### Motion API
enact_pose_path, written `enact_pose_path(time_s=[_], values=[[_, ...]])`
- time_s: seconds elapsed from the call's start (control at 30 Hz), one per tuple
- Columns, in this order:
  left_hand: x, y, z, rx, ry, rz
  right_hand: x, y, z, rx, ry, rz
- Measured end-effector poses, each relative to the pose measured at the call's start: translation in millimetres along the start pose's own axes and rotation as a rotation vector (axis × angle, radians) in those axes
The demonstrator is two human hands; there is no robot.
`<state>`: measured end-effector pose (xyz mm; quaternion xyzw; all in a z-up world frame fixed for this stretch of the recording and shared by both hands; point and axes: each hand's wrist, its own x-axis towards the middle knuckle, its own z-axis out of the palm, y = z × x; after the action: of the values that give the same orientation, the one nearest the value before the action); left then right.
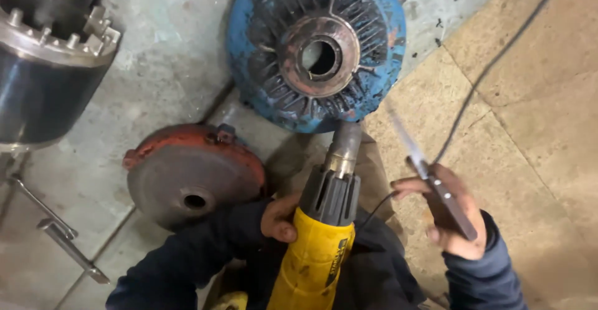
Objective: Scraping old paint or debris from a blue electric motor end bell using a heat gun and a knife.
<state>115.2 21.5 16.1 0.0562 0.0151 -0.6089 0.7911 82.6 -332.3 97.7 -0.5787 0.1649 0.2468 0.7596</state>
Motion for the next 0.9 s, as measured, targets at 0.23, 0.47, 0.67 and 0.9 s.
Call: enact_pose_path(time_s=[0.23,0.47,0.67,0.9], values=[[9.5,14.4,14.8,-0.089,-0.058,-0.003,6.1,-12.1,12.3,0.170,-0.167,0.107],[0.3,-7.6,3.6,0.019,-0.007,0.064,-15.9,13.8,43.3,-0.222,0.221,0.294],[-2.8,-8.0,4.5,-0.017,0.040,0.047,3.5,-0.5,66.7,-0.420,0.288,0.496],[-3.2,-7.6,4.2,-0.001,0.018,0.080,19.2,-18.3,57.0,-0.653,0.252,0.303]])
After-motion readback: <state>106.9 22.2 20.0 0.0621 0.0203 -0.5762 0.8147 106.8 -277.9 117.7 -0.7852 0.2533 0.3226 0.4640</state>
